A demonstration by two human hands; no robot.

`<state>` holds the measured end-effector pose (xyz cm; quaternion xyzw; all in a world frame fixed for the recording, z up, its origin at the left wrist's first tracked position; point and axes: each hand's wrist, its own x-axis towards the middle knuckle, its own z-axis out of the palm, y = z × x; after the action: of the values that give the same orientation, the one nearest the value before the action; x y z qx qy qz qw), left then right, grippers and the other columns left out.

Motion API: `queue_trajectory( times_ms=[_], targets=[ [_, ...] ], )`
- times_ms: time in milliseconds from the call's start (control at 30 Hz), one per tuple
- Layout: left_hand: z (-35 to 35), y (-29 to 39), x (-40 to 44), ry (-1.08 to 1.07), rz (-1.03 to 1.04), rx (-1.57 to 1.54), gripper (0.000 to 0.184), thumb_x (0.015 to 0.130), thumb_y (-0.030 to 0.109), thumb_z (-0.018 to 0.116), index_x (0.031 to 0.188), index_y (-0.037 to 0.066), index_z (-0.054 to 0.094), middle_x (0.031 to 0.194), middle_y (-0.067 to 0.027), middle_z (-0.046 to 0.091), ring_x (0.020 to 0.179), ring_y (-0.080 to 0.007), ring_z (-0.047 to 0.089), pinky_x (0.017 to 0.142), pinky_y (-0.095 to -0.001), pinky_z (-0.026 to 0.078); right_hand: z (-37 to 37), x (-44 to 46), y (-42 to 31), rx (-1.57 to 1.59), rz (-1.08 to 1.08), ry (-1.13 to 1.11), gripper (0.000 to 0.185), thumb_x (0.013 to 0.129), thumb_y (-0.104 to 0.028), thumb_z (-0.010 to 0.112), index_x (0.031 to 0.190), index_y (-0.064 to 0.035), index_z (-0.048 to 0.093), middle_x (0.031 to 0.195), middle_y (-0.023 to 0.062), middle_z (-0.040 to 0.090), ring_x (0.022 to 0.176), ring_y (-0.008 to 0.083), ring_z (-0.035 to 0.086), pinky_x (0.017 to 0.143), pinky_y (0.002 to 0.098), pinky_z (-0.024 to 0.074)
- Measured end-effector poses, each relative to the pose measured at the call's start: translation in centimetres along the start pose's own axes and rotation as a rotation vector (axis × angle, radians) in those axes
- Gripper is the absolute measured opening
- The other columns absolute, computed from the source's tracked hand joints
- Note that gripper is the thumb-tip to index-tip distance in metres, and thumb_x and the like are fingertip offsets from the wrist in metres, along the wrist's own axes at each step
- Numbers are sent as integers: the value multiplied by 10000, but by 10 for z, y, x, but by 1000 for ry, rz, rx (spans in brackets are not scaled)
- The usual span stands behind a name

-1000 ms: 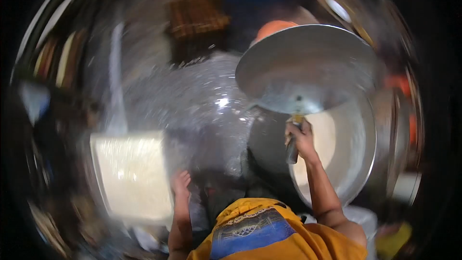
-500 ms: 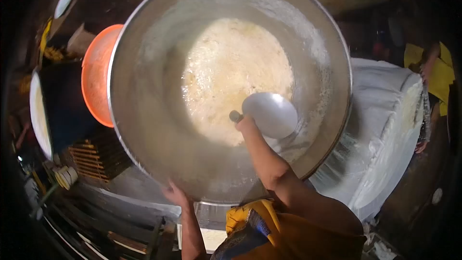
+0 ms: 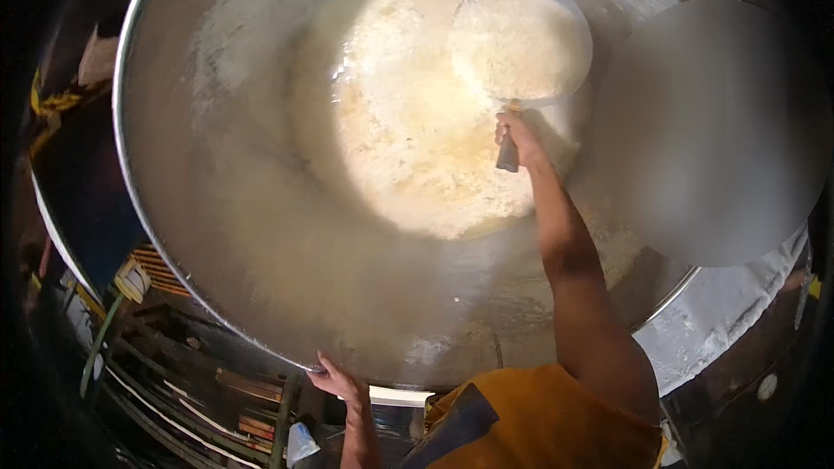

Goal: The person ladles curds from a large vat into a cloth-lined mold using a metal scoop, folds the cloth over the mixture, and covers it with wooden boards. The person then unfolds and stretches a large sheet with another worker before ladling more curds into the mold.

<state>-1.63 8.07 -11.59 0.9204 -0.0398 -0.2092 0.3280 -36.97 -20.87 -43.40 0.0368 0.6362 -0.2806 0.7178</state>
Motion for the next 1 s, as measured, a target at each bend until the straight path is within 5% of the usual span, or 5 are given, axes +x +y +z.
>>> queue_trajectory(
  times_ms=[467,600,833,867,1000],
  targets=[
    [-3,-14,10,-73,201,-120,399,884,176,605,1158,-95,500,1106,-209,597,1013,-277,576,884,-365,443,170,-274,-50,-939,-272,-389,73,820,-38,568,823,-24,497,589,60,502,471,155,513,421,319,429],
    [-32,-22,-12,-152,126,-147,322,885,224,611,1104,-7,561,976,-110,641,884,-173,596,800,-298,466,213,-392,4,-1273,-302,-556,79,818,-32,552,807,-14,475,577,67,502,444,163,520,410,320,450],
    [-98,-160,-90,-139,-149,-690,387,842,255,660,1114,-10,583,947,-114,660,864,-160,624,764,-301,491,224,-511,141,-1747,-109,-804,41,785,-39,511,804,-8,492,530,57,476,402,166,495,398,323,454],
    [-82,-92,-84,-17,-293,-618,370,846,261,653,1093,-8,593,941,-110,659,847,-163,623,755,-303,491,282,-518,81,-1797,-40,-811,45,786,-43,516,807,-9,495,535,54,480,405,162,496,404,317,456],
    [-63,-263,-143,302,-743,-990,279,875,286,594,992,37,645,904,-92,652,786,-183,617,719,-328,488,246,-581,216,-2087,214,-902,71,817,-69,553,839,-22,505,623,33,492,471,128,493,435,280,446]
  ],
)
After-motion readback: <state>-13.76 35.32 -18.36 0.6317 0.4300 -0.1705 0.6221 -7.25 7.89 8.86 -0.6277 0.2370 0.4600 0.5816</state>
